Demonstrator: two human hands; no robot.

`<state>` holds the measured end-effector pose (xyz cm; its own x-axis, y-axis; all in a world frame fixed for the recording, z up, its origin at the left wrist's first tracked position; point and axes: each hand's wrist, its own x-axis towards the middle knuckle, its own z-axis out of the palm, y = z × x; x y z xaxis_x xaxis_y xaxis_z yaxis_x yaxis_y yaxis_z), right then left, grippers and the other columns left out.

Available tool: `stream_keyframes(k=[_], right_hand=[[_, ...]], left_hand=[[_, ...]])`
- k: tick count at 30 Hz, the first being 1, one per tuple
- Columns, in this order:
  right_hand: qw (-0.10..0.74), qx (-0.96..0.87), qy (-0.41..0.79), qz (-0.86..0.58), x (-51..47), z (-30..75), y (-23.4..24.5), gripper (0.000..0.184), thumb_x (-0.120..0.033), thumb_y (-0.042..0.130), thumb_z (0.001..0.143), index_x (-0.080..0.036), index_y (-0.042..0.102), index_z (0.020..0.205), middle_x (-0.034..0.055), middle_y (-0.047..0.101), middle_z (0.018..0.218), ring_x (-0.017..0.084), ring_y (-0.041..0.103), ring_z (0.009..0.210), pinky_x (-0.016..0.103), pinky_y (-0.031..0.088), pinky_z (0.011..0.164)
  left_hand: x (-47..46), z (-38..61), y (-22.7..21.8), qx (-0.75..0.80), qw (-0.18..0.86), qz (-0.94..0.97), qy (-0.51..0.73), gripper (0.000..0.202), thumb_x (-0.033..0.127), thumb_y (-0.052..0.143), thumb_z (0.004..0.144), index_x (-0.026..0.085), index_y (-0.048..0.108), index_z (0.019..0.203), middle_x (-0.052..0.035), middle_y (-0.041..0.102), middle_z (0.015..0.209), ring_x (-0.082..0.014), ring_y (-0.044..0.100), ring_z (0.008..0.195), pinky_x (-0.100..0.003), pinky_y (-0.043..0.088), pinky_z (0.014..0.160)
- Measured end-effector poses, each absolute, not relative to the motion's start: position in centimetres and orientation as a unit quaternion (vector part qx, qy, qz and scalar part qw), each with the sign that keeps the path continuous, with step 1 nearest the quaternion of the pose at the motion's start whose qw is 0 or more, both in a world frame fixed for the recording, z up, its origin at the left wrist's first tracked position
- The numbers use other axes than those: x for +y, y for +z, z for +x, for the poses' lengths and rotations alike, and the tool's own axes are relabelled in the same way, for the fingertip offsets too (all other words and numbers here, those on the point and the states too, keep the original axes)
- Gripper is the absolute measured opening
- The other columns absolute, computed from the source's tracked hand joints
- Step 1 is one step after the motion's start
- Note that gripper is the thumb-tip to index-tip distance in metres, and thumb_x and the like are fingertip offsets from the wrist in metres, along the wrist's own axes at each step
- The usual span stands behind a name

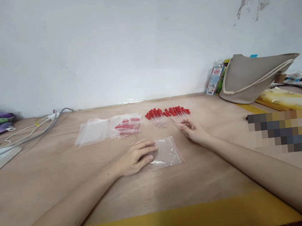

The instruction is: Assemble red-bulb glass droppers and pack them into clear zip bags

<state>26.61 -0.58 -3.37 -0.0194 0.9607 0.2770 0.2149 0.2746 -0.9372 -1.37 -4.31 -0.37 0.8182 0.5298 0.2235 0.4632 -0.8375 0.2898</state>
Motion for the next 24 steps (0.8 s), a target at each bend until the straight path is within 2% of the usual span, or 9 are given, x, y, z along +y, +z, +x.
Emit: stream_keyframes(k=[2,4,6,9,11,15,19,24], right_hand=[[0.537,-0.544,0.481,-0.429,-1.7,27.2,-3.3,0.037,-0.036,0.061,0.067,-0.023,0.041,0.096,-0.0080,0.045,0.061,0.005,0.037,0.041,0.018,0.027,0.038],[0.532,-0.507,0.542,-0.407,-2.7,27.0,-2.9,0.056,-0.029,0.066,0.060,-0.027,0.034,0.107,-0.0097,0.047,0.062,0.005,0.040,0.040,0.017,0.027,0.036],[0.521,-0.499,0.564,-0.402,-3.4,26.5,-2.4,0.068,-0.022,0.067,0.056,-0.028,0.029,0.112,-0.0093,0.051,0.066,0.006,0.047,0.042,0.017,0.033,0.035],[0.521,-0.498,0.556,-0.415,-3.9,25.4,-1.9,0.074,-0.019,0.066,0.055,-0.028,0.024,0.116,-0.0098,0.052,0.064,0.008,0.050,0.040,0.018,0.038,0.033],[0.524,-0.488,0.546,-0.435,-3.9,25.0,-2.0,0.068,-0.023,0.064,0.058,-0.026,0.024,0.114,-0.0099,0.052,0.060,0.009,0.050,0.038,0.019,0.038,0.031],[0.526,-0.464,0.558,-0.443,-3.4,25.1,-2.4,0.038,-0.036,0.057,0.069,-0.023,0.035,0.096,-0.0059,0.056,0.058,0.010,0.052,0.038,0.019,0.039,0.031],[0.546,-0.438,0.577,-0.421,-3.0,25.4,-2.7,0.024,-0.031,0.059,0.070,-0.020,0.039,0.077,-0.0042,0.055,0.061,0.008,0.054,0.043,0.018,0.041,0.036],[0.563,-0.407,0.582,-0.424,-3.1,25.3,-2.4,0.019,-0.023,0.055,0.070,-0.020,0.038,0.078,-0.0040,0.055,0.059,0.008,0.053,0.043,0.018,0.040,0.037]], left_hand=[[-4.2,-1.5,-0.8,0.269,0.122,0.941,0.165,0.036,0.032,0.043,0.087,0.024,0.049,0.121,-0.0066,0.046,0.128,-0.0209,0.042,0.117,-0.040,0.034,0.098],[-4.2,-1.6,-1.0,0.266,0.131,0.939,0.172,0.036,0.033,0.045,0.086,0.024,0.050,0.120,-0.0070,0.047,0.127,-0.0213,0.044,0.115,-0.040,0.036,0.096],[-4.2,-1.6,-1.0,0.265,0.135,0.938,0.175,0.036,0.033,0.045,0.086,0.023,0.049,0.120,-0.0072,0.048,0.126,-0.0213,0.044,0.115,-0.040,0.036,0.096],[-4.3,-1.6,-1.0,0.267,0.137,0.938,0.175,0.038,0.032,0.046,0.085,0.023,0.047,0.122,-0.0074,0.048,0.127,-0.0210,0.044,0.115,-0.040,0.035,0.097],[-4.3,-1.6,-0.9,0.268,0.137,0.937,0.174,0.038,0.033,0.046,0.085,0.023,0.048,0.122,-0.0072,0.048,0.127,-0.0211,0.043,0.116,-0.041,0.035,0.098],[-4.3,-1.6,-1.0,0.272,0.142,0.935,0.177,0.038,0.034,0.047,0.085,0.023,0.048,0.121,-0.0072,0.048,0.126,-0.0212,0.044,0.116,-0.040,0.035,0.098],[-4.2,-1.6,-1.0,0.272,0.144,0.935,0.176,0.038,0.034,0.047,0.085,0.023,0.048,0.121,-0.0073,0.048,0.126,-0.0212,0.044,0.116,-0.040,0.035,0.097],[-4.2,-1.6,-1.0,0.272,0.144,0.935,0.177,0.039,0.034,0.047,0.084,0.023,0.048,0.122,-0.0070,0.048,0.126,-0.0212,0.044,0.116,-0.041,0.036,0.097]])
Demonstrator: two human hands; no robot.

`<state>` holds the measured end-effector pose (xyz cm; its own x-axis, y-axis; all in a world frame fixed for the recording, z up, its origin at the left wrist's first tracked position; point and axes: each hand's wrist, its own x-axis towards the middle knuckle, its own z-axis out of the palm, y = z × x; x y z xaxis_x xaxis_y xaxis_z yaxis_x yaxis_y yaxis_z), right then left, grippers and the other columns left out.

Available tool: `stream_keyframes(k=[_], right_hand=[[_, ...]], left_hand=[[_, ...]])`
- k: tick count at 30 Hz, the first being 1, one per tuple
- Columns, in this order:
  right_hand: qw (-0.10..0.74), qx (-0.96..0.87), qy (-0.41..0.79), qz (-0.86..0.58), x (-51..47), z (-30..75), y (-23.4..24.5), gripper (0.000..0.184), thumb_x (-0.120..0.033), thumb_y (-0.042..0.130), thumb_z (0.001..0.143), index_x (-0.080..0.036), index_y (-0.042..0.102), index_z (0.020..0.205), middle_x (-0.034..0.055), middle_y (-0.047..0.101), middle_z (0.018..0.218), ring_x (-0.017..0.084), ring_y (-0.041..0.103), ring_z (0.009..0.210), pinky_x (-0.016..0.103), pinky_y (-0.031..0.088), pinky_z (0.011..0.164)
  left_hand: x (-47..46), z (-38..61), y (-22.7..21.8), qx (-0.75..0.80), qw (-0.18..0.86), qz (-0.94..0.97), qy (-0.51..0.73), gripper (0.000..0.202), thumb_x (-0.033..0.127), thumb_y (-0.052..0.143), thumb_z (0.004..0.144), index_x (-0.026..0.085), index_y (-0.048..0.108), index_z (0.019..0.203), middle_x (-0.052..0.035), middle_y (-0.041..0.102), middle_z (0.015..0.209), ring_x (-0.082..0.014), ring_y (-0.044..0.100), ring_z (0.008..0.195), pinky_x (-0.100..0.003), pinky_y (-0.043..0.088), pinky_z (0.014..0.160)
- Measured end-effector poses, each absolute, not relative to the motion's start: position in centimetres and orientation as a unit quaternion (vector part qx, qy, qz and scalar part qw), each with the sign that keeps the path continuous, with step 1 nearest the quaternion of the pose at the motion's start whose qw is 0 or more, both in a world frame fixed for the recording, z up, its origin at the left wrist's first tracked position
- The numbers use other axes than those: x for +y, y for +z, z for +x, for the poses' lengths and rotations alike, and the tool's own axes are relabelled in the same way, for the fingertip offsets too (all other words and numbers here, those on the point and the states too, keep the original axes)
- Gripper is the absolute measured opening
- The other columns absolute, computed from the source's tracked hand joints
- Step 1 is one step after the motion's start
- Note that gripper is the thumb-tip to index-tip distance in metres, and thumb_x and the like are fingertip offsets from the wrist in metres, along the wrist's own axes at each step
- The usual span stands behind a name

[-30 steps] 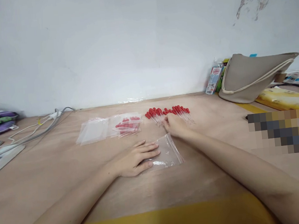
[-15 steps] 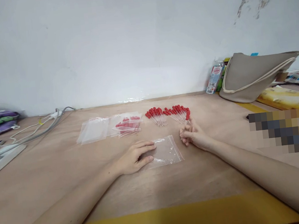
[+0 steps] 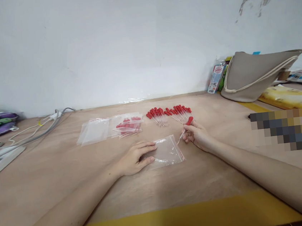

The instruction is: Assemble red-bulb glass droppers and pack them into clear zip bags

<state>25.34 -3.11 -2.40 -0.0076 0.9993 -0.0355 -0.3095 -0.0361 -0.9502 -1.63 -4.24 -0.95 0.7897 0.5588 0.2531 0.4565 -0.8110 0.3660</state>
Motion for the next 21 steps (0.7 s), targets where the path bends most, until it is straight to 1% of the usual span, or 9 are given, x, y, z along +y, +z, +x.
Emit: stream_keyframes(k=[4,6,10,14,17,19,21], right_hand=[[0.588,-0.395,0.554,-0.437,-3.31,25.24,-2.31,0.030,-0.020,0.055,0.067,-0.023,0.034,0.088,-0.0063,0.054,0.057,0.010,0.052,0.042,0.019,0.041,0.037],[0.598,-0.395,0.538,-0.444,-3.33,25.22,-2.37,0.034,-0.019,0.055,0.065,-0.024,0.031,0.089,-0.0074,0.054,0.057,0.010,0.051,0.041,0.018,0.039,0.036],[0.598,-0.410,0.521,-0.451,-3.27,25.14,-2.56,0.035,-0.021,0.055,0.065,-0.024,0.028,0.087,-0.0079,0.054,0.057,0.009,0.050,0.040,0.017,0.038,0.034],[0.587,-0.432,0.522,-0.442,-3.40,24.95,-2.72,0.042,-0.023,0.058,0.065,-0.024,0.027,0.093,-0.0083,0.055,0.059,0.010,0.053,0.042,0.019,0.042,0.037],[0.582,-0.432,0.542,-0.425,-3.72,24.75,-2.70,0.047,-0.019,0.060,0.065,-0.025,0.026,0.097,-0.0075,0.057,0.061,0.012,0.057,0.046,0.022,0.047,0.042],[0.569,-0.421,0.572,-0.415,-3.96,24.67,-2.65,0.042,-0.017,0.060,0.067,-0.024,0.030,0.095,-0.0053,0.058,0.063,0.013,0.061,0.052,0.025,0.051,0.050],[0.548,-0.399,0.609,-0.411,-4.13,24.72,-2.60,0.029,-0.018,0.059,0.071,-0.022,0.037,0.089,-0.0019,0.059,0.065,0.014,0.063,0.059,0.028,0.053,0.059]], left_hand=[[-4.32,-1.59,-0.87,0.279,0.145,0.933,0.174,0.038,0.033,0.047,0.084,0.023,0.048,0.121,-0.0066,0.048,0.127,-0.0207,0.044,0.116,-0.040,0.035,0.097],[-4.31,-1.56,-0.87,0.281,0.145,0.933,0.173,0.038,0.033,0.047,0.084,0.023,0.049,0.121,-0.0065,0.047,0.127,-0.0205,0.043,0.116,-0.039,0.035,0.098],[-4.24,-1.57,-0.98,0.278,0.144,0.933,0.175,0.038,0.034,0.047,0.084,0.023,0.049,0.121,-0.0065,0.047,0.127,-0.0207,0.043,0.116,-0.040,0.035,0.098],[-4.24,-1.59,-1.03,0.274,0.142,0.934,0.177,0.038,0.034,0.047,0.085,0.023,0.048,0.121,-0.0070,0.047,0.127,-0.0212,0.043,0.116,-0.040,0.035,0.098],[-4.32,-1.51,-0.93,0.278,0.140,0.934,0.176,0.039,0.034,0.046,0.085,0.022,0.047,0.122,-0.0073,0.048,0.126,-0.0210,0.043,0.116,-0.040,0.035,0.098],[-4.39,-1.43,-0.85,0.282,0.137,0.932,0.181,0.040,0.034,0.046,0.085,0.022,0.046,0.123,-0.0075,0.049,0.125,-0.0212,0.044,0.115,-0.041,0.035,0.097],[-4.42,-1.36,-0.83,0.292,0.133,0.929,0.186,0.041,0.035,0.045,0.085,0.022,0.044,0.124,-0.0079,0.050,0.124,-0.0215,0.044,0.115,-0.041,0.035,0.097]])
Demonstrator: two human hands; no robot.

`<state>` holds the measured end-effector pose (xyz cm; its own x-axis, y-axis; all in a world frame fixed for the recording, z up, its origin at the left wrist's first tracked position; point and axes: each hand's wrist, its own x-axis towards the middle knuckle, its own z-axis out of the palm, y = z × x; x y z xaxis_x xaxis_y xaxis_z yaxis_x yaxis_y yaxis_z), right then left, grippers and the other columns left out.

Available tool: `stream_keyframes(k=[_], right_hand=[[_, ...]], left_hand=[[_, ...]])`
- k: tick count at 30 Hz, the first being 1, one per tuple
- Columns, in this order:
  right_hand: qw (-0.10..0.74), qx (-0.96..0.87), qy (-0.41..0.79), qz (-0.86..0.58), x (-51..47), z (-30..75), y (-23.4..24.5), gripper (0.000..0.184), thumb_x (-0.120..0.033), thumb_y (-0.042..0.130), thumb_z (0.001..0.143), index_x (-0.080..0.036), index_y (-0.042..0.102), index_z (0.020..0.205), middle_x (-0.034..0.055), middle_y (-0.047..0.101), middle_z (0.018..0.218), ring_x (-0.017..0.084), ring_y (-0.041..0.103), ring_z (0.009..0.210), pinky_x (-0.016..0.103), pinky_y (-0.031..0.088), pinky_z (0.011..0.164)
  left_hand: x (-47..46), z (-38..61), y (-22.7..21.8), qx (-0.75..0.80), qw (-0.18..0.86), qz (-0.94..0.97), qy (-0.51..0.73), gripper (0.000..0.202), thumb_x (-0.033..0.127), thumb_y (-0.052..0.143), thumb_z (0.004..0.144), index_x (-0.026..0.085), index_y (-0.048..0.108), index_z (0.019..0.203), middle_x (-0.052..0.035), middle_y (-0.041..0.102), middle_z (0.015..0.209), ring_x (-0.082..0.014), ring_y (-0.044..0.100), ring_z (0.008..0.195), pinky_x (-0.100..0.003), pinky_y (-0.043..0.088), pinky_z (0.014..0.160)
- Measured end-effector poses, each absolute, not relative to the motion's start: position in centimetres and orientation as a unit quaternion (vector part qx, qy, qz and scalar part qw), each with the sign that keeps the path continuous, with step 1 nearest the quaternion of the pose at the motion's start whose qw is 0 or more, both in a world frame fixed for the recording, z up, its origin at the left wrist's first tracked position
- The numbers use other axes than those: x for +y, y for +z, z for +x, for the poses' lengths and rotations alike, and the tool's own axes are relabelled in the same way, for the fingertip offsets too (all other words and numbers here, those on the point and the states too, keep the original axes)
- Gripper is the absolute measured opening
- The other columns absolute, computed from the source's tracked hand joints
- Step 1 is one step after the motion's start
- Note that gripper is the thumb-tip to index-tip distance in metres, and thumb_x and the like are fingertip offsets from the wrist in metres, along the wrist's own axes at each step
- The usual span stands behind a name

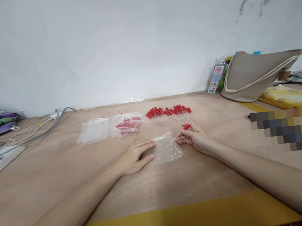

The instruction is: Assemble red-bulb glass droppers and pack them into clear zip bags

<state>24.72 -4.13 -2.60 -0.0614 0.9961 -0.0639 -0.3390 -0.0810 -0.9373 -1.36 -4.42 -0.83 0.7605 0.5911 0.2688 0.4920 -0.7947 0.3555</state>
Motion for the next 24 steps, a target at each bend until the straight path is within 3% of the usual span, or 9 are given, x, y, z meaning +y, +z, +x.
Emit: stream_keyframes(k=[4,9,12,18,24], right_hand=[[0.501,-0.409,0.638,-0.419,-4.1,25.4,-2.6,0.014,-0.022,0.063,0.069,-0.017,0.053,0.078,0.0033,0.061,0.075,0.013,0.062,0.066,0.027,0.053,0.066],[0.387,-0.565,0.585,-0.433,-3.7,26.4,-2.3,0.028,-0.030,0.068,0.066,-0.015,0.063,0.088,-0.0030,0.057,0.057,0.005,0.047,0.046,0.017,0.039,0.043],[0.330,-0.634,0.564,-0.412,-3.5,26.4,-2.1,0.028,-0.032,0.068,0.064,-0.017,0.065,0.088,-0.0042,0.057,0.056,0.005,0.042,0.045,0.016,0.033,0.040],[0.318,-0.663,0.554,-0.391,-3.4,25.7,-1.9,0.028,-0.032,0.072,0.057,-0.016,0.065,0.080,-0.0029,0.059,0.062,0.008,0.051,0.056,0.021,0.041,0.054],[0.356,-0.634,0.520,-0.448,-3.1,25.7,-2.3,0.027,-0.041,0.066,0.065,-0.015,0.060,0.071,-0.0043,0.052,0.052,0.006,0.045,0.046,0.020,0.037,0.046]], left_hand=[[-4.3,-1.4,-1.0,0.311,0.125,0.924,0.184,0.046,0.039,0.047,0.084,0.022,0.042,0.126,-0.0085,0.047,0.126,-0.0224,0.041,0.118,-0.042,0.033,0.099],[-4.3,-1.4,-1.1,0.311,0.125,0.925,0.180,0.049,0.041,0.049,0.082,0.022,0.041,0.127,-0.0084,0.045,0.129,-0.0228,0.040,0.119,-0.042,0.031,0.100],[-4.3,-1.4,-1.0,0.310,0.127,0.927,0.168,0.049,0.040,0.047,0.083,0.022,0.040,0.128,-0.0080,0.044,0.130,-0.0219,0.039,0.120,-0.040,0.031,0.101],[-4.1,-1.1,-1.1,0.298,0.129,0.934,0.150,0.047,0.040,0.045,0.084,0.021,0.041,0.127,-0.0088,0.040,0.133,-0.0213,0.037,0.122,-0.040,0.030,0.101],[-3.8,-0.9,-1.1,0.284,0.128,0.939,0.148,0.046,0.040,0.045,0.085,0.023,0.041,0.128,-0.0085,0.039,0.134,-0.0227,0.035,0.123,-0.042,0.030,0.101]])
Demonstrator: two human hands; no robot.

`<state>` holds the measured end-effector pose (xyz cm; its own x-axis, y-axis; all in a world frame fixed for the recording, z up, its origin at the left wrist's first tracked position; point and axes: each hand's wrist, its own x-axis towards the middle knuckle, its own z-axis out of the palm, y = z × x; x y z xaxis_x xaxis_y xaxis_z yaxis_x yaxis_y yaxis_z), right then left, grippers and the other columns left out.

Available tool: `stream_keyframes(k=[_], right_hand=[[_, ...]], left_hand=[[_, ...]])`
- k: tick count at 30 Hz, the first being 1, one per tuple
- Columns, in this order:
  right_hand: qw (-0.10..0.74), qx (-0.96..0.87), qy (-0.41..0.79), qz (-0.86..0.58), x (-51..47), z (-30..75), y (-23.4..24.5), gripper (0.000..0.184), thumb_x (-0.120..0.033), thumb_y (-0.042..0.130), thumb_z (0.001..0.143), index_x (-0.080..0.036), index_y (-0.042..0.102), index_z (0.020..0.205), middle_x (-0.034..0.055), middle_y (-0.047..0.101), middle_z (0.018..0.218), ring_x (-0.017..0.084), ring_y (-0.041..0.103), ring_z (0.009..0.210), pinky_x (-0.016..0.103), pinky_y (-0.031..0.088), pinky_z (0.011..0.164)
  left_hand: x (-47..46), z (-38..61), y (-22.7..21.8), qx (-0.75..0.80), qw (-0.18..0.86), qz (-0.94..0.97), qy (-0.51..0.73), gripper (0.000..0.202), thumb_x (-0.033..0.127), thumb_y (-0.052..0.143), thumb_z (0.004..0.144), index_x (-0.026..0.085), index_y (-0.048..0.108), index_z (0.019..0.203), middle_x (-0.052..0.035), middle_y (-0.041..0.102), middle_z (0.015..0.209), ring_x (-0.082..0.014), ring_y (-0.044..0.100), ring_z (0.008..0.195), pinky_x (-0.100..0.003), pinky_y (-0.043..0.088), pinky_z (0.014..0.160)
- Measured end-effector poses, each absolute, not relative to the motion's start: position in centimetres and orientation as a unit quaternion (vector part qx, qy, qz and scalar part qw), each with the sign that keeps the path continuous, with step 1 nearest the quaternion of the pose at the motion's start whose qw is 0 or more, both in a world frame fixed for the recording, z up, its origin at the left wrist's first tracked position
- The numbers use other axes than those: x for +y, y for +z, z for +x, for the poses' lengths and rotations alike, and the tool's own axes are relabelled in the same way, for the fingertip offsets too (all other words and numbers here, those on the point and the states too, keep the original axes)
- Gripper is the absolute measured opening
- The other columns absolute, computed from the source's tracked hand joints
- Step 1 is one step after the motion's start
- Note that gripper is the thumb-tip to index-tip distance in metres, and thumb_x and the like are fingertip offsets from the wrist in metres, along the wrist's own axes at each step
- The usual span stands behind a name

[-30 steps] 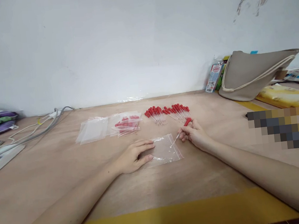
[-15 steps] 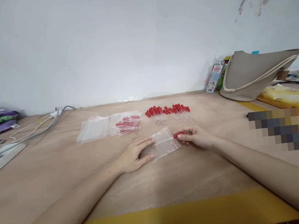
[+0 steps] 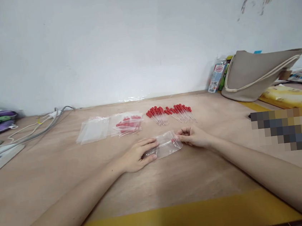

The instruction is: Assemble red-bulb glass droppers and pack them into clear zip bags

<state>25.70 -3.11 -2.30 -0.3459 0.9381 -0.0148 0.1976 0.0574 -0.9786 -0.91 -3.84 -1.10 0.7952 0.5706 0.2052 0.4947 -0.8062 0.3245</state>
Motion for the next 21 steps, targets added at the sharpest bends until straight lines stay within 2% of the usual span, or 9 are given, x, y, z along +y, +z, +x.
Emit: stream_keyframes(k=[2,4,6,9,12,16,21], right_hand=[[0.386,-0.663,0.477,-0.429,-3.2,25.6,-2.3,0.026,-0.041,0.065,0.066,-0.016,0.060,0.070,-0.0020,0.054,0.058,0.008,0.048,0.051,0.021,0.040,0.049],[0.417,-0.703,0.439,-0.373,-3.4,25.4,-2.2,0.023,-0.039,0.066,0.065,-0.017,0.060,0.069,0.0030,0.059,0.079,0.012,0.054,0.068,0.024,0.044,0.060],[0.406,-0.727,0.450,-0.322,-3.6,25.1,-2.2,0.022,-0.038,0.066,0.066,-0.018,0.059,0.070,0.0049,0.058,0.092,0.013,0.055,0.078,0.026,0.045,0.066],[0.348,-0.717,0.524,-0.301,-3.9,24.7,-2.5,0.023,-0.039,0.063,0.070,-0.018,0.055,0.076,0.0026,0.060,0.081,0.011,0.055,0.069,0.025,0.044,0.062],[0.342,-0.690,0.554,-0.316,-3.7,24.6,-2.7,0.024,-0.038,0.063,0.069,-0.017,0.053,0.076,-0.0005,0.060,0.071,0.008,0.052,0.061,0.022,0.042,0.058],[0.364,-0.667,0.545,-0.355,-3.1,25.1,-2.6,0.026,-0.039,0.064,0.068,-0.016,0.059,0.078,0.0009,0.064,0.071,0.008,0.053,0.058,0.021,0.042,0.056],[0.334,-0.710,0.484,-0.388,-2.4,26.5,-2.4,0.028,-0.039,0.066,0.064,-0.016,0.069,0.080,0.0030,0.067,0.077,0.013,0.058,0.068,0.025,0.045,0.063]], left_hand=[[-3.8,-0.9,-1.1,0.284,0.130,0.939,0.146,0.046,0.040,0.045,0.085,0.023,0.040,0.128,-0.0084,0.039,0.134,-0.0233,0.035,0.123,-0.043,0.029,0.101],[-3.8,-1.0,-1.1,0.283,0.130,0.939,0.149,0.046,0.040,0.045,0.085,0.023,0.040,0.128,-0.0083,0.039,0.134,-0.0234,0.036,0.123,-0.042,0.029,0.101],[-3.8,-0.9,-1.1,0.278,0.131,0.939,0.154,0.046,0.039,0.045,0.085,0.023,0.041,0.128,-0.0084,0.040,0.133,-0.0232,0.037,0.122,-0.042,0.030,0.101],[-3.8,-0.9,-1.2,0.273,0.130,0.940,0.156,0.046,0.039,0.045,0.085,0.023,0.041,0.128,-0.0085,0.040,0.134,-0.0230,0.037,0.122,-0.042,0.031,0.101],[-3.8,-0.8,-1.2,0.275,0.131,0.940,0.155,0.046,0.038,0.045,0.085,0.023,0.040,0.128,-0.0082,0.040,0.133,-0.0227,0.037,0.122,-0.042,0.031,0.101],[-3.9,-1.0,-0.9,0.281,0.138,0.934,0.171,0.045,0.036,0.045,0.085,0.021,0.040,0.128,-0.0088,0.041,0.132,-0.0217,0.037,0.122,-0.041,0.032,0.101],[-3.9,-1.7,-0.7,0.279,0.146,0.930,0.190,0.041,0.036,0.049,0.083,0.022,0.048,0.121,-0.0083,0.046,0.128,-0.0218,0.044,0.116,-0.040,0.036,0.097]])
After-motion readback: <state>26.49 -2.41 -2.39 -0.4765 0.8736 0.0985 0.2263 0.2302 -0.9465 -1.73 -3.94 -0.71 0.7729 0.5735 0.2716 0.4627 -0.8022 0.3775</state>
